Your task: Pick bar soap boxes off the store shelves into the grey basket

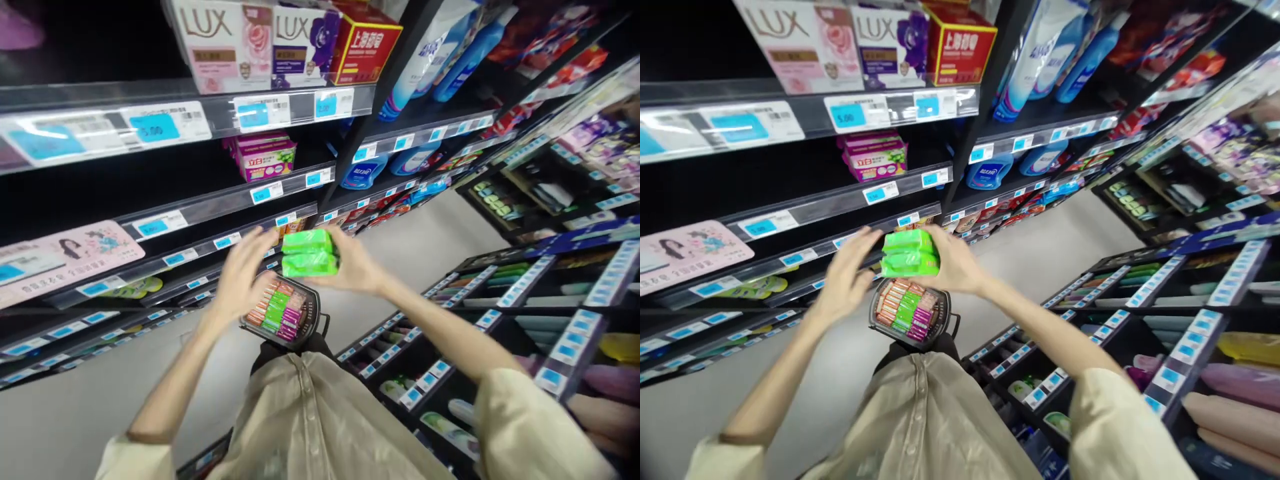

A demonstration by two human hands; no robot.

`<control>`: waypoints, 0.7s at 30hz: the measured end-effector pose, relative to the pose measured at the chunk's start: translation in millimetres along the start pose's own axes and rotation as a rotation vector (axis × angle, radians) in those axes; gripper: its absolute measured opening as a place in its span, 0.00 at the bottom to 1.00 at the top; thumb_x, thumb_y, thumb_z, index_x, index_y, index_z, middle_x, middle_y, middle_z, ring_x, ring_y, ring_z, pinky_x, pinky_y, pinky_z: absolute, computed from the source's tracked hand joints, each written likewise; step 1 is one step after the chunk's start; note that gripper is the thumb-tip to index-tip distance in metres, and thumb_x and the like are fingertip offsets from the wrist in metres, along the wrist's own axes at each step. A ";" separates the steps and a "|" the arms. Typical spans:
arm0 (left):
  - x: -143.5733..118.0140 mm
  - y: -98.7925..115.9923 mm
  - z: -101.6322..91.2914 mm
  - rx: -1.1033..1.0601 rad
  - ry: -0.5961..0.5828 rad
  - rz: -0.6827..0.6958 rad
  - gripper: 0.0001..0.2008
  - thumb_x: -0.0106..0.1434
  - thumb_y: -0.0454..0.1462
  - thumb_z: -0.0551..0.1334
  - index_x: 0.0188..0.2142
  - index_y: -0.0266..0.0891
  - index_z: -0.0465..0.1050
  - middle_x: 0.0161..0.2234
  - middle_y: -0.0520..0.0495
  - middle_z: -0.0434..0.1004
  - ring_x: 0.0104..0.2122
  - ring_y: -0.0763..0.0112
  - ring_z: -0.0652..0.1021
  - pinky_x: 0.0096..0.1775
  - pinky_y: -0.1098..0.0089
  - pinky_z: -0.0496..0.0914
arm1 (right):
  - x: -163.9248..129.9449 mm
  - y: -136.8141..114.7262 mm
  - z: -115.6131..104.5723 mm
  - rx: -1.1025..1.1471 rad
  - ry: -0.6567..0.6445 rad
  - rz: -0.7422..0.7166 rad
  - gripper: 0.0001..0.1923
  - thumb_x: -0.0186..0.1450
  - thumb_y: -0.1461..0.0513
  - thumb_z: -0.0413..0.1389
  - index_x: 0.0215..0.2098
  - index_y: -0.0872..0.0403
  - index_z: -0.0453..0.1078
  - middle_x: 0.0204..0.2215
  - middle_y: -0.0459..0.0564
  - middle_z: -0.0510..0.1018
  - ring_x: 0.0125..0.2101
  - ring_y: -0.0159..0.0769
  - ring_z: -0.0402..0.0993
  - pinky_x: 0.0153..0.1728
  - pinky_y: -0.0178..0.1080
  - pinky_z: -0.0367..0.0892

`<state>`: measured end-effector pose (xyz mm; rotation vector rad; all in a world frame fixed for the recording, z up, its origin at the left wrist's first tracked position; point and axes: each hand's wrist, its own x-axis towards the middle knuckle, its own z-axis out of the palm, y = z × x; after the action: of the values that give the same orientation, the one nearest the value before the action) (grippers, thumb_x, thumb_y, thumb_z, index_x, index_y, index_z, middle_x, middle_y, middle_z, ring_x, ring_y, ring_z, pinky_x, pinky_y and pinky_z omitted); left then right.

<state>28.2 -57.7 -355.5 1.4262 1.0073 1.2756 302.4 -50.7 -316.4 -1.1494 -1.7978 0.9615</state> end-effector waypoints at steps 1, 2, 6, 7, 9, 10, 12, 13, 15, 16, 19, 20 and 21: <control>23.1 -1.2 -21.0 0.256 0.015 0.124 0.24 0.65 0.46 0.73 0.56 0.35 0.81 0.61 0.35 0.81 0.71 0.44 0.68 0.76 0.46 0.52 | 17.9 1.1 -16.4 -0.054 0.021 -0.053 0.33 0.53 0.56 0.77 0.54 0.52 0.76 0.49 0.53 0.81 0.54 0.53 0.77 0.56 0.53 0.73; 45.3 -3.0 -41.8 0.535 0.040 0.242 0.23 0.70 0.47 0.67 0.57 0.33 0.80 0.61 0.33 0.81 0.69 0.44 0.70 0.74 0.42 0.54 | 36.5 3.9 -32.9 -0.126 0.029 -0.103 0.30 0.55 0.55 0.76 0.53 0.52 0.76 0.50 0.54 0.81 0.56 0.54 0.75 0.56 0.53 0.73; 111.0 -10.7 -100.9 1.287 0.176 0.365 0.27 0.79 0.46 0.53 0.62 0.26 0.74 0.66 0.29 0.75 0.71 0.42 0.68 0.66 0.33 0.63 | 106.7 28.3 -88.5 -0.694 -0.020 -0.358 0.30 0.65 0.51 0.66 0.60 0.58 0.72 0.56 0.59 0.79 0.58 0.58 0.75 0.57 0.57 0.72; 119.7 -12.4 -106.7 1.355 0.203 0.363 0.27 0.79 0.45 0.53 0.62 0.25 0.74 0.66 0.30 0.75 0.71 0.41 0.68 0.64 0.32 0.64 | 121.3 35.5 -98.0 -0.816 -0.031 -0.409 0.32 0.68 0.50 0.63 0.62 0.61 0.70 0.56 0.60 0.79 0.57 0.58 0.76 0.57 0.57 0.72; 128.5 -16.1 -109.4 1.412 0.241 0.376 0.26 0.79 0.44 0.53 0.61 0.23 0.74 0.65 0.31 0.76 0.70 0.40 0.69 0.62 0.33 0.68 | 146.1 48.0 -110.4 -0.928 -0.027 -0.467 0.31 0.70 0.48 0.61 0.62 0.61 0.71 0.55 0.57 0.80 0.56 0.54 0.78 0.56 0.55 0.73; 129.7 -18.0 -108.3 1.423 0.258 0.387 0.24 0.79 0.42 0.53 0.60 0.23 0.75 0.64 0.33 0.78 0.68 0.41 0.71 0.62 0.34 0.70 | 156.6 52.6 -113.5 -0.923 -0.015 -0.475 0.29 0.71 0.47 0.60 0.59 0.60 0.74 0.55 0.54 0.81 0.56 0.51 0.79 0.55 0.52 0.73; 129.2 -22.0 -105.3 1.447 0.281 0.390 0.22 0.79 0.41 0.54 0.59 0.24 0.76 0.62 0.35 0.80 0.66 0.43 0.73 0.62 0.38 0.72 | 174.7 57.3 -114.6 -0.870 0.013 -0.473 0.28 0.71 0.41 0.57 0.52 0.57 0.78 0.54 0.48 0.82 0.56 0.42 0.79 0.55 0.46 0.72; 128.7 -23.8 -104.4 1.462 0.278 0.381 0.21 0.79 0.40 0.54 0.58 0.24 0.76 0.61 0.35 0.80 0.65 0.43 0.73 0.62 0.40 0.72 | 182.6 57.2 -113.2 -0.860 0.018 -0.468 0.30 0.70 0.40 0.56 0.49 0.57 0.78 0.55 0.45 0.82 0.57 0.39 0.78 0.56 0.43 0.71; 128.4 -26.5 -104.5 1.484 0.272 0.359 0.21 0.80 0.39 0.53 0.55 0.24 0.78 0.59 0.34 0.82 0.63 0.43 0.75 0.61 0.43 0.73 | 196.7 52.2 -108.3 -0.894 0.035 -0.451 0.29 0.65 0.41 0.63 0.45 0.59 0.77 0.57 0.46 0.82 0.59 0.41 0.77 0.58 0.43 0.71; 128.7 -27.4 -105.1 1.489 0.270 0.349 0.21 0.80 0.39 0.52 0.55 0.25 0.78 0.58 0.33 0.82 0.62 0.42 0.75 0.60 0.44 0.73 | 203.0 47.5 -105.5 -0.923 0.037 -0.431 0.28 0.60 0.44 0.69 0.43 0.60 0.77 0.59 0.47 0.81 0.61 0.46 0.77 0.60 0.44 0.71; 129.8 -28.2 -106.5 1.492 0.286 0.349 0.22 0.80 0.39 0.50 0.53 0.28 0.80 0.56 0.31 0.83 0.60 0.42 0.76 0.58 0.46 0.72 | 218.8 28.5 -99.7 -0.922 -0.025 -0.307 0.25 0.47 0.61 0.79 0.35 0.63 0.74 0.64 0.56 0.79 0.67 0.60 0.71 0.69 0.54 0.66; 130.0 -28.1 -106.3 1.498 0.295 0.352 0.22 0.79 0.40 0.50 0.53 0.30 0.80 0.55 0.30 0.83 0.59 0.41 0.77 0.57 0.47 0.72 | 223.4 21.9 -99.0 -0.808 -0.013 -0.204 0.24 0.45 0.67 0.78 0.33 0.65 0.73 0.63 0.58 0.79 0.68 0.60 0.70 0.69 0.53 0.64; 130.0 -28.0 -105.9 1.503 0.299 0.353 0.23 0.79 0.40 0.49 0.53 0.31 0.81 0.54 0.30 0.84 0.58 0.41 0.77 0.56 0.48 0.72 | 228.1 16.0 -98.6 -0.632 0.039 -0.075 0.21 0.44 0.71 0.76 0.31 0.67 0.72 0.61 0.57 0.81 0.68 0.57 0.69 0.68 0.49 0.64</control>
<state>-61.0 87.0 -352.7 2.6197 2.2186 0.8781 330.7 185.3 -242.5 -1.4427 -2.1654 0.3160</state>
